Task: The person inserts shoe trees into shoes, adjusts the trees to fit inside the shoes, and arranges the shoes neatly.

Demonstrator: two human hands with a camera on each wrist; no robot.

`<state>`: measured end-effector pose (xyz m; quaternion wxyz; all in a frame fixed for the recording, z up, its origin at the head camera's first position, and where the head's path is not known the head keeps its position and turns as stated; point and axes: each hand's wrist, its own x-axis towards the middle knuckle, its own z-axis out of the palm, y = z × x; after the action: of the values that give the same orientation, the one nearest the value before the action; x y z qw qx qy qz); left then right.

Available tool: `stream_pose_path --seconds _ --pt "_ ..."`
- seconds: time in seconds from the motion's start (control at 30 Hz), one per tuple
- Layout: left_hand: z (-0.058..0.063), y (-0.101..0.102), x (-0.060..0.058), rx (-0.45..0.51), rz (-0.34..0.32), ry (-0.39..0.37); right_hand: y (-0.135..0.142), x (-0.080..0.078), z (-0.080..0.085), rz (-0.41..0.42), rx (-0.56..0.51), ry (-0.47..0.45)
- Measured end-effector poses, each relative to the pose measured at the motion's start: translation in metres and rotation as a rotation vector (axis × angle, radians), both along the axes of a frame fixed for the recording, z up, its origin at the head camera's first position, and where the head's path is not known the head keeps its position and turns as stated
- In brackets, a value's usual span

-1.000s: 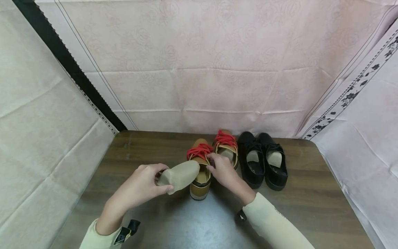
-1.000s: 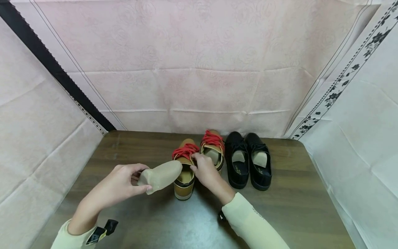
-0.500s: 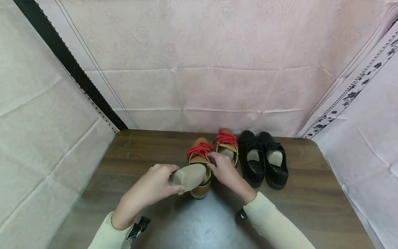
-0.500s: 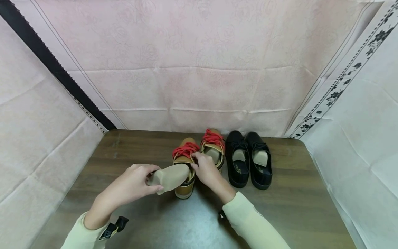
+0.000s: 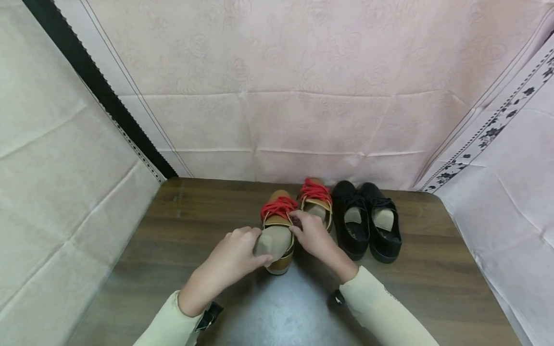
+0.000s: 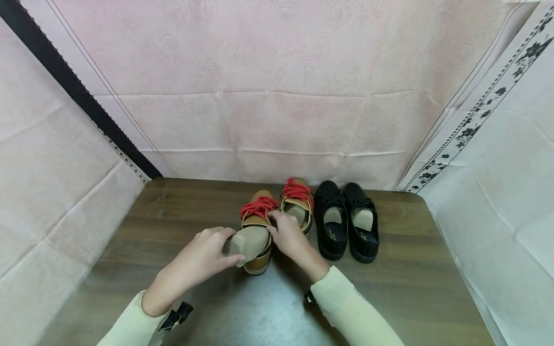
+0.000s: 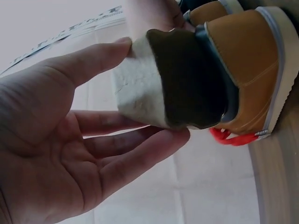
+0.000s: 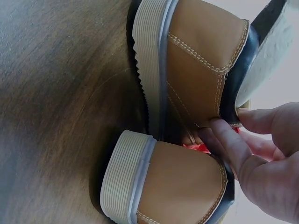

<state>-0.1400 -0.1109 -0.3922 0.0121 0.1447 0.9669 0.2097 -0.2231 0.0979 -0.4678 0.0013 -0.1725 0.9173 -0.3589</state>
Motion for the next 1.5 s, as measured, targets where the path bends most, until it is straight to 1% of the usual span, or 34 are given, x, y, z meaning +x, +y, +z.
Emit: stream_pose_path --seconds 0.1,0.27,0.33,0.57,0.7,0.83,1.0,1.13,1.37,1.5 --pt "-0.003 0.005 -0.003 0.014 0.004 0.01 0.0 0.0 0.0 -0.006 0.002 -0.008" --pt "-0.012 0.01 -0.008 0.03 -0.021 0.082 0.0 0.0 0.0 -0.002 0.004 -0.016" --pt "-0.017 0.01 -0.011 0.048 -0.029 0.098 0.0 -0.001 0.0 0.001 0.005 -0.018" --pt "-0.032 0.009 -0.02 0.206 -0.023 0.084 0.001 -0.001 0.001 -0.01 0.016 -0.023" --pt "-0.038 0.009 -0.023 0.24 -0.016 0.097 0.002 -0.001 0.001 -0.01 0.018 -0.028" --pt "-0.038 0.01 -0.024 0.257 0.002 0.104 0.001 -0.002 0.001 -0.001 0.023 -0.027" --pt "-0.037 0.013 -0.024 0.233 0.002 0.112 0.001 -0.002 0.002 -0.001 0.029 -0.017" --pt "-0.04 0.015 -0.024 0.215 0.005 0.121 0.0 -0.001 0.001 -0.006 0.032 -0.011" --pt "-0.048 0.019 -0.025 0.165 0.001 0.201 -0.001 0.0 0.001 -0.018 0.04 -0.004" --pt "-0.052 0.022 -0.027 0.153 0.016 0.23 -0.001 0.0 0.002 -0.023 0.053 0.003"
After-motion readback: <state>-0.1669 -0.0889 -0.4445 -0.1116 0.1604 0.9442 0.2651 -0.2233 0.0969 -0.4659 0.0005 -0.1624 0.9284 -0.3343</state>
